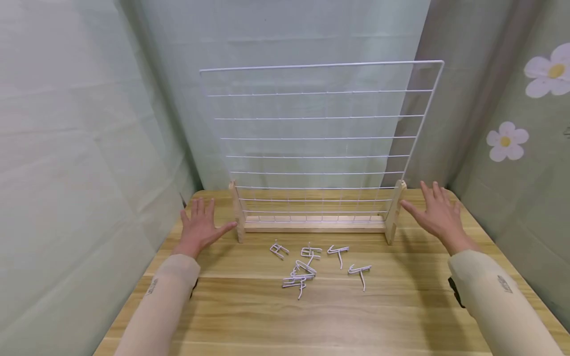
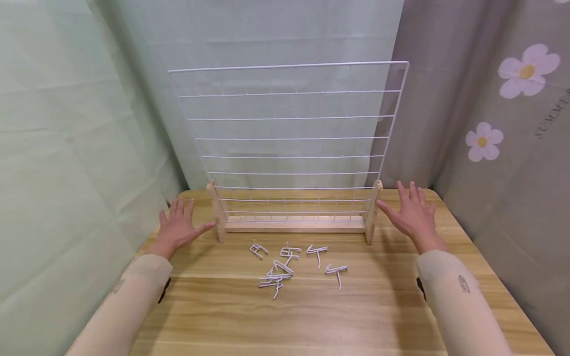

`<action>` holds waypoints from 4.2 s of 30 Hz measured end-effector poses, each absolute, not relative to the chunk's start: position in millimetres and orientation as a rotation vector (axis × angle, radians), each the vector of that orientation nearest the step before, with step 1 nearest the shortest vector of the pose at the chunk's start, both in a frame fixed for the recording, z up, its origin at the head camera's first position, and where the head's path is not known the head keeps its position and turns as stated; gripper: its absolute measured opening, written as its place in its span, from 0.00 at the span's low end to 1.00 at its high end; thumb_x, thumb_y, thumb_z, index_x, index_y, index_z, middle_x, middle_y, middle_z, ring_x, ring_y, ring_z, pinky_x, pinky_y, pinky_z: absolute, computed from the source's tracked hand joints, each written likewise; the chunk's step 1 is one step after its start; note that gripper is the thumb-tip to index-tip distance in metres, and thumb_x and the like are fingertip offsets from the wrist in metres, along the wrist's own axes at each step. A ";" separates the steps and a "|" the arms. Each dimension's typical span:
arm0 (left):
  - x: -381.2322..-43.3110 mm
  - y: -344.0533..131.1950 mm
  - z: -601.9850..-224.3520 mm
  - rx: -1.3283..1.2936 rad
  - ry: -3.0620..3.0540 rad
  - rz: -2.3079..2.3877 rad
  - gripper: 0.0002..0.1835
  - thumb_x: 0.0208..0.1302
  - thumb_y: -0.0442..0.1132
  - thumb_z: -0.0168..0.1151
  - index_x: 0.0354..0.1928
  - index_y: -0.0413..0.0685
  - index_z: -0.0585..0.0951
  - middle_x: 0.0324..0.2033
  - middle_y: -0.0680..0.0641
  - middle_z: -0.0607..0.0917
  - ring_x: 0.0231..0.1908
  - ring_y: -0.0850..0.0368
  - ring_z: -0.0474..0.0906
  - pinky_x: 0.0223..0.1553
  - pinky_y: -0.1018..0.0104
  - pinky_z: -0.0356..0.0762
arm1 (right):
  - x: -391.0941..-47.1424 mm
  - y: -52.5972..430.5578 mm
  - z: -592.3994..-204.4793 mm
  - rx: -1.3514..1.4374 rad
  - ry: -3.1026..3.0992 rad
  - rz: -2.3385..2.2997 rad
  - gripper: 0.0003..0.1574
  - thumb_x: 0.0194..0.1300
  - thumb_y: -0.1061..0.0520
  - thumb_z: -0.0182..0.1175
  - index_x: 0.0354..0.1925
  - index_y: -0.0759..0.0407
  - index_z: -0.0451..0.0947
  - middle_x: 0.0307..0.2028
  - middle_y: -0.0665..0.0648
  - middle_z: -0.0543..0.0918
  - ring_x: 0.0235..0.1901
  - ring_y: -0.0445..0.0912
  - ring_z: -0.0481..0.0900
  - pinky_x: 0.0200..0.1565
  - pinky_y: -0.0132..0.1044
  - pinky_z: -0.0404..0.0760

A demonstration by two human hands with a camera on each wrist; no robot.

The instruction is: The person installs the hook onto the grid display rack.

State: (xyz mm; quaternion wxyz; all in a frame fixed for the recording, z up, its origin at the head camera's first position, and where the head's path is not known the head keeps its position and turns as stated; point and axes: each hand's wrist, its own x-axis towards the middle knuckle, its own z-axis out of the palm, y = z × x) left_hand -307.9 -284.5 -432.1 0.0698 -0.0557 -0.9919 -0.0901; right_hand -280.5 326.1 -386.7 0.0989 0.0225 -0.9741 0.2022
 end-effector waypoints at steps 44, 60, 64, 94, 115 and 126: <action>-302.9 -255.3 -385.9 -0.248 -2.811 -0.388 0.57 0.60 0.76 0.52 0.77 0.42 0.51 0.74 0.31 0.51 0.72 0.31 0.46 0.65 0.27 0.42 | -295.8 293.4 -355.2 0.089 -2.611 1.232 0.37 0.78 0.40 0.46 0.67 0.69 0.67 0.63 0.75 0.70 0.62 0.69 0.68 0.57 0.65 0.70; -294.7 -230.4 -365.9 -0.354 -2.700 -0.512 0.52 0.60 0.72 0.58 0.76 0.45 0.57 0.72 0.34 0.59 0.70 0.34 0.54 0.66 0.32 0.49 | -304.8 291.3 -358.2 0.018 -2.494 1.608 0.36 0.76 0.41 0.49 0.68 0.66 0.68 0.63 0.66 0.72 0.59 0.53 0.72 0.53 0.36 0.79; -291.9 -221.6 -362.6 -0.388 -2.680 -0.533 0.51 0.60 0.71 0.58 0.75 0.45 0.60 0.71 0.35 0.62 0.70 0.35 0.56 0.66 0.33 0.51 | -304.9 290.4 -359.0 0.011 -2.483 1.676 0.38 0.76 0.40 0.49 0.69 0.66 0.66 0.64 0.65 0.70 0.62 0.56 0.70 0.52 0.35 0.79; -296.1 -188.3 -401.9 -0.625 -2.804 -0.577 0.40 0.62 0.63 0.64 0.69 0.47 0.70 0.66 0.39 0.72 0.66 0.40 0.66 0.62 0.40 0.66 | -306.5 291.1 -359.7 -0.040 -2.491 1.768 0.39 0.76 0.39 0.48 0.72 0.64 0.62 0.68 0.67 0.66 0.67 0.60 0.65 0.61 0.50 0.70; -294.4 -179.0 -430.5 -0.735 -2.992 -0.800 0.36 0.61 0.52 0.70 0.68 0.47 0.72 0.60 0.41 0.78 0.60 0.44 0.73 0.62 0.47 0.68 | -307.5 289.1 -361.6 -0.064 -2.473 1.797 0.40 0.75 0.39 0.49 0.72 0.65 0.62 0.69 0.68 0.65 0.66 0.59 0.65 0.60 0.48 0.71; -298.5 -181.6 -447.8 -0.714 -2.981 -1.037 0.31 0.58 0.44 0.74 0.62 0.42 0.77 0.55 0.40 0.81 0.57 0.44 0.76 0.60 0.48 0.71 | -306.8 289.9 -362.6 -0.057 -2.465 1.798 0.40 0.75 0.39 0.49 0.72 0.64 0.62 0.68 0.67 0.65 0.67 0.60 0.64 0.61 0.49 0.69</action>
